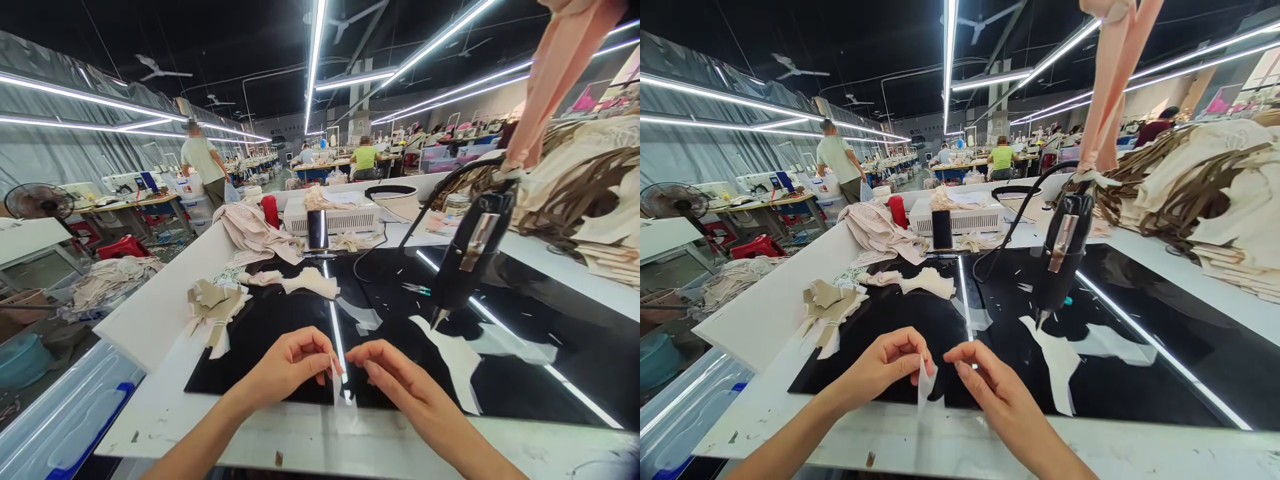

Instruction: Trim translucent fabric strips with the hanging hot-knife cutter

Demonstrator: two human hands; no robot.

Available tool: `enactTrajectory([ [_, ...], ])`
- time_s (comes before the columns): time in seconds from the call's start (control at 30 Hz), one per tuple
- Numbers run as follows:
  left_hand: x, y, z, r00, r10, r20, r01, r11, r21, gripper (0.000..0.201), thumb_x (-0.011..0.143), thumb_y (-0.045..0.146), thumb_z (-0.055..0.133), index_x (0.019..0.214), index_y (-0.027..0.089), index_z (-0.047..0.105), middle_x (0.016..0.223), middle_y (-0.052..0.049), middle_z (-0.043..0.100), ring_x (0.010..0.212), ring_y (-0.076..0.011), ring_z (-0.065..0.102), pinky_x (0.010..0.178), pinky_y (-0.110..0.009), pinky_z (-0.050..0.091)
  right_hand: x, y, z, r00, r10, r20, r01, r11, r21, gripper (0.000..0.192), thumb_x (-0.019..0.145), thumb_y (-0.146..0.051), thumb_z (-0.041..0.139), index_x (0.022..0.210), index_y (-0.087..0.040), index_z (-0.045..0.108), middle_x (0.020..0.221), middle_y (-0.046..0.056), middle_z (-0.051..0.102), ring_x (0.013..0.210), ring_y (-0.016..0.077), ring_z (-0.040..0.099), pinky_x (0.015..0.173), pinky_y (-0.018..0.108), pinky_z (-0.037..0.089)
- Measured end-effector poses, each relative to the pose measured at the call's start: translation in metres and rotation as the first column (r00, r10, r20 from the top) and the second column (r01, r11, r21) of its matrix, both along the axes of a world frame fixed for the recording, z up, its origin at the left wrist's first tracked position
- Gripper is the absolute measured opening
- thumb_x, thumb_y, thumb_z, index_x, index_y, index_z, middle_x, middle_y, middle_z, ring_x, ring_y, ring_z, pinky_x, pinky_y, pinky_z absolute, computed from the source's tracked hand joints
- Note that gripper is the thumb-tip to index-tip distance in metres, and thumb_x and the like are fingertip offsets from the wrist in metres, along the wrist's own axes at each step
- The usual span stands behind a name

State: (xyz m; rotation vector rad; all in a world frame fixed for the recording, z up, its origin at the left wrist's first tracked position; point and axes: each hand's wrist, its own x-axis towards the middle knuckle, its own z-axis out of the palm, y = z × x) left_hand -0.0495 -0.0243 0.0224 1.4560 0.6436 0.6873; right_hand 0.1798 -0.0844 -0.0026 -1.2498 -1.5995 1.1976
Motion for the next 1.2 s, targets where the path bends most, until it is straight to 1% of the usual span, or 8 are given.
enactTrajectory([
  [0.1, 0.001, 0.003, -0.005, 0.998, -0.034, 0.057, 0.036, 0.999, -0.034, 0.038, 0.094, 0.053, 0.073, 0.093, 0.016, 0.063, 0.082, -0.003, 0.068, 0.070, -0.0104, 0.054, 0.067, -0.022, 0.042, -0.006, 0.002, -0.005, 0.997, 0.075, 0.003, -0.075, 0.995, 0.059, 0.036, 0.104, -0.055, 0.046, 0.121, -0.028, 0.065, 0.121, 0.005, 0.068, 0.109, 0.0236, 0.062, 0.097, 0.037, 0.047],
  [0.2, 0.003, 0.011, -0.013, 0.999, -0.013, 0.031, 0.014, 0.999, -0.029, 0.043, 0.098, 0.059, 0.064, 0.096, 0.017, 0.062, 0.080, -0.001, 0.065, 0.065, -0.0103, 0.049, 0.062, -0.022, 0.038, -0.011, 0.005, -0.012, 0.991, 0.093, 0.093, -0.102, 0.990, 0.094, 0.023, 0.103, -0.044, 0.051, 0.107, -0.027, 0.066, 0.103, 0.002, 0.068, 0.097, 0.0218, 0.062, 0.089, 0.036, 0.048],
  [0.3, 0.003, 0.023, -0.018, 0.988, 0.061, -0.139, -0.035, 0.983, 0.183, 0.045, 0.106, 0.058, 0.045, 0.099, 0.017, 0.063, 0.081, -0.003, 0.067, 0.067, -0.0133, 0.053, 0.064, -0.025, 0.042, -0.013, 0.012, -0.020, 0.974, 0.019, 0.224, -0.052, 0.988, 0.144, 0.020, 0.102, -0.036, 0.053, 0.095, -0.025, 0.067, 0.091, 0.001, 0.066, 0.087, 0.0206, 0.062, 0.082, 0.035, 0.048],
  [0.53, -0.007, 0.037, -0.030, 0.930, 0.222, -0.293, -0.035, 0.848, 0.530, 0.027, 0.104, 0.038, 0.057, 0.092, 0.020, 0.073, 0.100, -0.005, 0.074, 0.100, -0.0226, 0.062, 0.097, -0.035, 0.043, -0.007, 0.023, -0.027, 0.859, -0.118, 0.499, -0.071, 0.936, 0.344, 0.021, 0.106, -0.023, 0.050, 0.102, -0.026, 0.070, 0.100, 0.003, 0.072, 0.094, 0.0225, 0.067, 0.086, 0.037, 0.054],
  [0.7, -0.011, 0.040, -0.039, 0.912, 0.241, -0.331, 0.059, 0.723, 0.688, 0.025, 0.107, 0.030, 0.054, 0.098, 0.022, 0.076, 0.112, -0.004, 0.077, 0.112, -0.0216, 0.064, 0.105, -0.035, 0.045, 0.010, 0.032, -0.029, 0.695, -0.429, 0.577, 0.043, 0.826, 0.563, 0.011, 0.105, -0.028, 0.056, 0.108, -0.027, 0.067, 0.096, 0.000, 0.071, 0.086, 0.0181, 0.072, 0.075, 0.028, 0.058],
  [0.87, -0.011, 0.041, -0.044, 0.901, 0.281, -0.330, 0.046, 0.696, 0.717, 0.024, 0.108, 0.029, 0.055, 0.100, 0.022, 0.077, 0.114, -0.003, 0.076, 0.113, -0.0199, 0.065, 0.104, -0.033, 0.048, 0.013, 0.051, -0.034, 0.508, -0.606, 0.612, 0.091, 0.744, 0.662, 0.024, 0.104, -0.042, 0.058, 0.114, -0.021, 0.063, 0.088, 0.002, 0.070, 0.074, 0.0194, 0.073, 0.057, 0.027, 0.051],
  [1.0, -0.012, 0.039, -0.044, 0.896, 0.307, -0.321, 0.016, 0.700, 0.714, 0.024, 0.108, 0.029, 0.055, 0.100, 0.022, 0.077, 0.113, -0.003, 0.076, 0.112, -0.0195, 0.066, 0.104, -0.033, 0.050, 0.005, 0.066, -0.039, 0.395, -0.651, 0.649, 0.082, 0.728, 0.680, 0.022, 0.104, -0.035, 0.056, 0.092, -0.019, 0.065, 0.081, 0.005, 0.069, 0.062, 0.0199, 0.070, 0.045, 0.028, 0.033],
  [1.2, -0.013, 0.039, -0.043, 0.894, 0.339, -0.293, -0.019, 0.681, 0.732, 0.023, 0.108, 0.028, 0.054, 0.103, 0.023, 0.075, 0.111, -0.003, 0.076, 0.108, -0.0196, 0.067, 0.102, -0.034, 0.052, 0.009, 0.063, -0.029, 0.385, -0.655, 0.650, 0.041, 0.715, 0.697, 0.030, 0.103, -0.019, 0.044, 0.078, -0.022, 0.061, 0.074, 0.002, 0.063, 0.055, 0.0160, 0.064, 0.045, 0.028, 0.031],
])
